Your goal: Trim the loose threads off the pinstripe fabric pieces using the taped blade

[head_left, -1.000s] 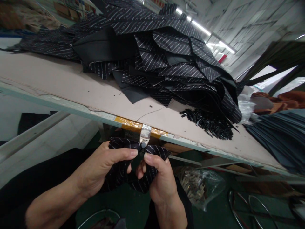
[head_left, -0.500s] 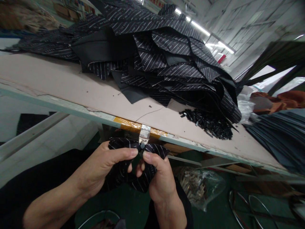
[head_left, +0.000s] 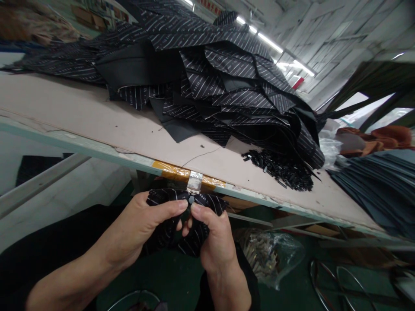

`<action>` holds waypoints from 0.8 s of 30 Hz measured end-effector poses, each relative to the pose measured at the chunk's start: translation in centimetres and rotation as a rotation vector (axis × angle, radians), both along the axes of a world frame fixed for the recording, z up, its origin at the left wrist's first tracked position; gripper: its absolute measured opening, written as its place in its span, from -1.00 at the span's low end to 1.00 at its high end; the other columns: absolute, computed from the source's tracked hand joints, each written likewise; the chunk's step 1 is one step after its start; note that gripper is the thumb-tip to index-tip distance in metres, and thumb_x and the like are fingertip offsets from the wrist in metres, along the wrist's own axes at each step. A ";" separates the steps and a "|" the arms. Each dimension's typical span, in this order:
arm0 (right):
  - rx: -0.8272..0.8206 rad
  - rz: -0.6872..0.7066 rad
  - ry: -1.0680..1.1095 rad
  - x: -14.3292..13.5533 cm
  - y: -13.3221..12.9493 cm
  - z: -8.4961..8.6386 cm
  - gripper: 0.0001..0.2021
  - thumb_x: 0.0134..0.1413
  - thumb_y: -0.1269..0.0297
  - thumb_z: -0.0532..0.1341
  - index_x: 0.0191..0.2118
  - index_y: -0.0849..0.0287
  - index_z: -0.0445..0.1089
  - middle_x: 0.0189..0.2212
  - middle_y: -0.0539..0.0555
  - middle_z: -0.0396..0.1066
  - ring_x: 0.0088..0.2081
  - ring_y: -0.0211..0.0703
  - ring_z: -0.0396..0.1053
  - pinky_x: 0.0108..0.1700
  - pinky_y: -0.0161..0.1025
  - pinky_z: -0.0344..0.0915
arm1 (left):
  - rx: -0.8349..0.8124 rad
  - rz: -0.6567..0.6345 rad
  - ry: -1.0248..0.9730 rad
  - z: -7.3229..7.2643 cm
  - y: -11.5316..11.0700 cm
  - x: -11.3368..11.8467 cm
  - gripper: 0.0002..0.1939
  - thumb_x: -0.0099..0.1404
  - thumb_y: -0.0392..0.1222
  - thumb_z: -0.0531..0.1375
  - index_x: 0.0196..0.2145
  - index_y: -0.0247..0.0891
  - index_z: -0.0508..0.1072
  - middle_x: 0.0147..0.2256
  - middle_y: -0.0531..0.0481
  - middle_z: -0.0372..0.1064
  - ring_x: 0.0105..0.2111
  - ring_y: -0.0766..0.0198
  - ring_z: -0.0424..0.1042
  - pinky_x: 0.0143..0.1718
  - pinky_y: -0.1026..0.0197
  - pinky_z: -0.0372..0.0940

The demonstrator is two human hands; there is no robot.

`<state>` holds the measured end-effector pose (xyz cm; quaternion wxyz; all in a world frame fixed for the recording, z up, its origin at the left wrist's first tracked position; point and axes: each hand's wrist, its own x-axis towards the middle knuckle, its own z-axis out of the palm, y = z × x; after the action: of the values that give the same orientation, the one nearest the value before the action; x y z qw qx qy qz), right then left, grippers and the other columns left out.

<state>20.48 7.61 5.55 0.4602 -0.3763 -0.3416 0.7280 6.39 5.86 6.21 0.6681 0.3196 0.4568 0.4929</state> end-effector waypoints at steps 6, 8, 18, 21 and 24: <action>0.037 -0.018 -0.124 1.9 -0.6 -0.7 -0.83 -0.02 0.19 0.43 -0.34 0.18 0.63 -0.43 0.03 0.58 -0.38 -0.16 0.47 -0.22 -0.25 0.44 | -0.123 0.044 0.012 -1.0 -0.5 0.0 -0.60 0.01 0.18 0.52 -0.45 -0.21 0.64 -0.47 0.01 0.59 -0.41 0.19 0.52 -0.32 0.24 0.42; 0.096 0.041 -0.242 3.1 -1.1 -1.1 -0.74 0.02 0.19 0.44 -0.16 0.14 0.64 -0.27 0.04 0.62 -0.21 -0.09 0.52 -0.07 -0.20 0.44 | -0.130 0.006 0.014 -1.2 -0.8 -0.3 -0.58 0.07 0.21 0.49 -0.34 -0.19 0.63 -0.39 0.00 0.61 -0.33 0.13 0.54 -0.26 0.20 0.44; 0.249 -0.121 -0.489 3.4 -0.7 -0.5 -0.77 0.04 0.11 0.42 -0.32 0.20 0.60 -0.44 0.02 0.52 -0.40 -0.17 0.34 -0.31 -0.24 0.33 | 0.424 0.260 0.672 0.7 0.6 0.1 -0.82 0.28 -0.01 0.30 -0.37 -0.15 0.60 -0.35 0.02 0.54 -0.31 0.13 0.45 -0.22 0.19 0.30; 0.357 -0.166 -0.587 3.1 1.3 1.6 -0.79 0.06 0.13 0.38 -0.31 0.18 0.59 -0.43 0.02 0.51 -0.37 -0.13 0.35 -0.27 -0.20 0.32 | 0.596 0.315 0.812 2.7 3.1 0.2 -0.83 0.31 -0.08 0.28 -0.39 -0.16 0.59 -0.36 0.01 0.50 -0.29 0.11 0.41 -0.16 0.15 0.21; 0.512 -0.226 -0.689 2.7 4.0 4.3 -0.84 0.06 0.18 0.37 -0.39 0.16 0.55 -0.50 -0.03 0.43 -0.40 -0.15 0.30 -0.33 -0.23 0.23 | 0.577 0.307 0.718 5.2 6.6 0.2 -0.87 0.24 -0.13 0.35 -0.45 -0.16 0.57 -0.40 0.05 0.41 -0.30 0.14 0.31 -0.21 0.17 0.12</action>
<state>23.15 11.66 9.86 0.4745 -0.5057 -0.6011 0.3973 6.60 12.43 11.43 0.2719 0.5707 0.5450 0.5507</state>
